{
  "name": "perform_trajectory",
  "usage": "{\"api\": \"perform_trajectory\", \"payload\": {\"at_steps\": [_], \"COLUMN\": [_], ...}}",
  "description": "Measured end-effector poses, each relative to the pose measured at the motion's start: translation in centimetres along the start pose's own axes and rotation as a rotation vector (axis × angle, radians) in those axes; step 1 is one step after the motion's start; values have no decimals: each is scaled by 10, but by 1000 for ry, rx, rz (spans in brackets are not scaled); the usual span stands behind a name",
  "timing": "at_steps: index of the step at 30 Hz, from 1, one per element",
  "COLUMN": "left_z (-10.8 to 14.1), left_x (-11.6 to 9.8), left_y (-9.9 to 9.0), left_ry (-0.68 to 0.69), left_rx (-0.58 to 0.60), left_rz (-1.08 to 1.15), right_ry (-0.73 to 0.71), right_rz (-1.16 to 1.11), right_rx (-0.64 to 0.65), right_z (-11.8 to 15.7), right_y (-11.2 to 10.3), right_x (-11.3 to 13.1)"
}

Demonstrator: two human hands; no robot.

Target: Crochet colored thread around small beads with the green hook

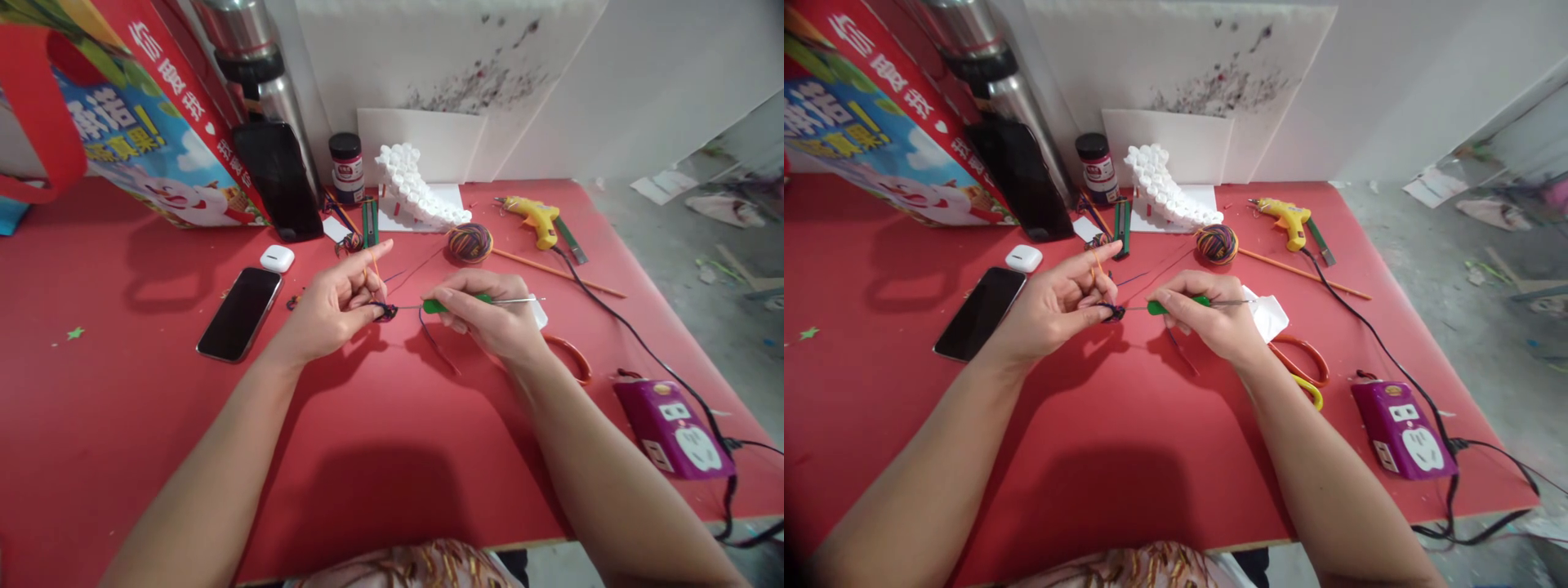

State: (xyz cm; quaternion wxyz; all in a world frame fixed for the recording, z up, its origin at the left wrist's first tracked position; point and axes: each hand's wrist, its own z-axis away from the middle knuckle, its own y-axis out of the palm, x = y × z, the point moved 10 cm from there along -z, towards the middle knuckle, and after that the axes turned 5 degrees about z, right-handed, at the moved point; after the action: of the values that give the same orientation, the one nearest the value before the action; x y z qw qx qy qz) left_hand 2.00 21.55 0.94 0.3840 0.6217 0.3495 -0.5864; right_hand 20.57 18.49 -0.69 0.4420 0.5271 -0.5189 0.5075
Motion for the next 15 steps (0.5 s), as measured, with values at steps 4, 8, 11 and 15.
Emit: {"api": "perform_trajectory", "payload": {"at_steps": [4,8,11,15], "left_z": [0,1,1,-2], "left_x": [1,-1,0,13], "left_y": [1,2,3,8], "left_ry": [-3,2,16,26], "left_rx": [7,8,-1,-38], "left_rz": [-8,-8,30,202], "right_ry": [12,61,99,83], "right_rz": [-18,-94,-225,-400], "right_rx": [22,48,55,50], "right_z": [-1,-1,-2,-4], "right_y": [-1,3,11,24], "right_x": [-2,-4,-5,-4]}}
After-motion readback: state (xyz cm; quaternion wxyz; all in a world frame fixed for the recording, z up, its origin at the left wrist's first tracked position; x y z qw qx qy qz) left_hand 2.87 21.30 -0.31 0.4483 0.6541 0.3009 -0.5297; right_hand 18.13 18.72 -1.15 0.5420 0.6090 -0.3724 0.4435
